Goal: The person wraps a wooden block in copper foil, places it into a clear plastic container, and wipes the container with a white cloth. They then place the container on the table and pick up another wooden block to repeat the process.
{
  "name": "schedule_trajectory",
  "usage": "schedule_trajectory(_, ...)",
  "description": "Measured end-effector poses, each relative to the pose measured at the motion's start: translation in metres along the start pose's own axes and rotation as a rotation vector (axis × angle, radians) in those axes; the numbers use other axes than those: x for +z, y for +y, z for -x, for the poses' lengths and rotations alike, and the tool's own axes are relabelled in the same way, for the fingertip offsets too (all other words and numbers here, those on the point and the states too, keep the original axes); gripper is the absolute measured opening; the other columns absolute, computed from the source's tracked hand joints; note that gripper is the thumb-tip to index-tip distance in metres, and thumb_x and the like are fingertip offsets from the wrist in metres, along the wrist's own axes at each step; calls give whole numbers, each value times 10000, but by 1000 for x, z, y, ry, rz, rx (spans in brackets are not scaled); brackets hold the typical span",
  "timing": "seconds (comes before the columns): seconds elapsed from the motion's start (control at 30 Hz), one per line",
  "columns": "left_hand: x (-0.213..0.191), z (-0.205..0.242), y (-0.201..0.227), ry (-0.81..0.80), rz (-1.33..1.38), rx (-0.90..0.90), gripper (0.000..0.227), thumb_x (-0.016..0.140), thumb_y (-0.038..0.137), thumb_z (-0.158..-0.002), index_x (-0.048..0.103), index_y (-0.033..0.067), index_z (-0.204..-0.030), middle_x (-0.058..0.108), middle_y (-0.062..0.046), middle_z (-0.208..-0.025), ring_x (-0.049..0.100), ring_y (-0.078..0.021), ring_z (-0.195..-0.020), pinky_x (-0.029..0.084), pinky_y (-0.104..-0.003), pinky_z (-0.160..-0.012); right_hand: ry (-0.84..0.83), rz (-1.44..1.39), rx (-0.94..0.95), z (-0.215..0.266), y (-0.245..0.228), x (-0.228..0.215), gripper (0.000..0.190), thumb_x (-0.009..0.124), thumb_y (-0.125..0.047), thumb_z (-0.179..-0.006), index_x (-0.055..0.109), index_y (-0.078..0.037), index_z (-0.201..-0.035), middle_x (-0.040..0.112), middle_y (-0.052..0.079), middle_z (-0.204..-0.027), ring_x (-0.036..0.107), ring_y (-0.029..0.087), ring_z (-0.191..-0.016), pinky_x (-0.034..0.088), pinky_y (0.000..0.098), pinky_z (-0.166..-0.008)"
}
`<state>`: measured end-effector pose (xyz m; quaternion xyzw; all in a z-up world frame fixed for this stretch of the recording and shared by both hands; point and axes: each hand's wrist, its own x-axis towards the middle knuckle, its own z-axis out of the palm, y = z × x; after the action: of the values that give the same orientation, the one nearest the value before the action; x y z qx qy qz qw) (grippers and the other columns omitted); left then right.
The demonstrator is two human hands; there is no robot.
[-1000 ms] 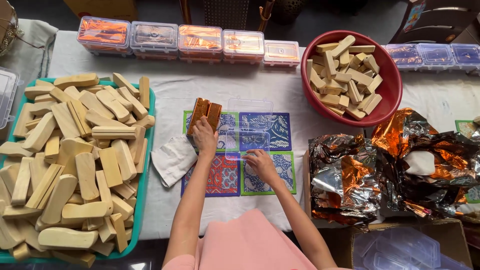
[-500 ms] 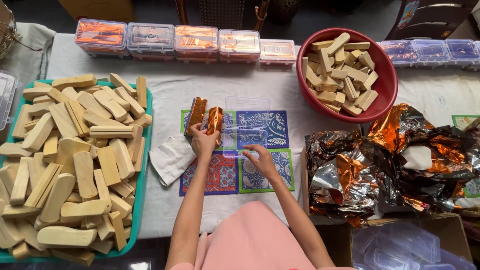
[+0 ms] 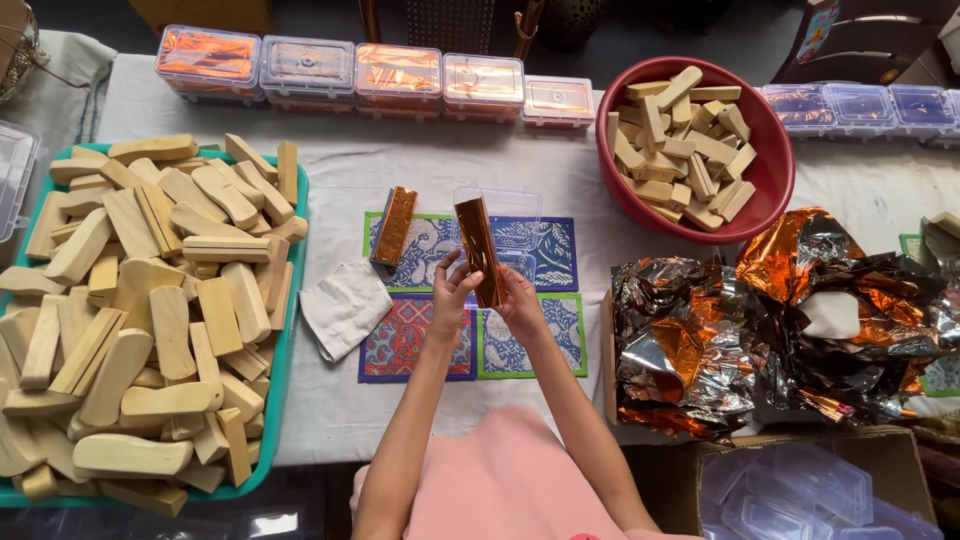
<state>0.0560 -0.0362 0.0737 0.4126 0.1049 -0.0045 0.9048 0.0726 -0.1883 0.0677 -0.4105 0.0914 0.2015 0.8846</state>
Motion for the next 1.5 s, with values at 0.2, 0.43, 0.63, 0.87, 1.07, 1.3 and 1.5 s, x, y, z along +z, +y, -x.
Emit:
schedule_trajectory(0.2,6,12,-1,-75,2,-37,792,772,147,-874,336,59,-1529,647,-96,-1312,602,-184,-1235,426,-383,-1121,-80,-131,52,8,-5,-15,277,576,-286,-1078,658,-64,-1222,741,80,-1105,738,181,-935,612,371,-792)
schedule_trajectory(0.43,3,23,4,-200,48,-104,755,729,142,-933,308,83,-1556,610,-96,-1419,550,-184,-1320,362,-379,-1169,131,-327,274,14,-17,-16,265,579,-235,-994,684,-79,-1180,751,67,-1107,744,186,-992,615,376,-887)
schedule_trajectory(0.63,4,20,9,-255,9,-190,673,701,147,-963,348,98,-1534,570,-37,-1477,500,-153,-1384,343,-360,-1183,71,-281,184,3,-17,-39,149,644,-187,-1008,671,-110,-1133,732,12,-1120,736,125,-1004,605,295,-870)
schedule_trajectory(0.87,12,5,26,-381,-215,-85,662,733,195,-941,420,110,-1519,544,-28,-1493,471,-176,-1417,377,-373,-1186,7,-105,-10,1,-45,-37,107,671,-140,-1042,662,-61,-1114,739,44,-1090,729,93,-927,572,183,-659)
schedule_trajectory(1.07,5,-9,50,-263,-1073,250,620,793,345,-928,541,136,-1455,599,-96,-1442,461,-289,-1458,337,-459,-1178,215,106,-148,-8,-76,-53,90,721,-112,-980,711,-39,-1032,747,43,-987,694,74,-782,547,217,-631)
schedule_trajectory(1.3,-32,4,0,-48,-1619,622,394,808,305,-847,727,156,-1203,711,-38,-1191,564,-276,-1299,401,-503,-1068,232,814,-360,-19,-106,-36,172,773,-165,-935,782,-7,-1000,757,44,-801,658,45,-661,492,204,-548)
schedule_trajectory(1.5,-36,25,-8,30,-1526,576,252,833,171,-774,759,109,-1007,705,-57,-1127,594,-289,-1275,480,-462,-979,73,1040,-154,-37,-67,-60,198,772,-171,-930,788,10,-1008,755,73,-783,581,95,-606,419,258,-491)
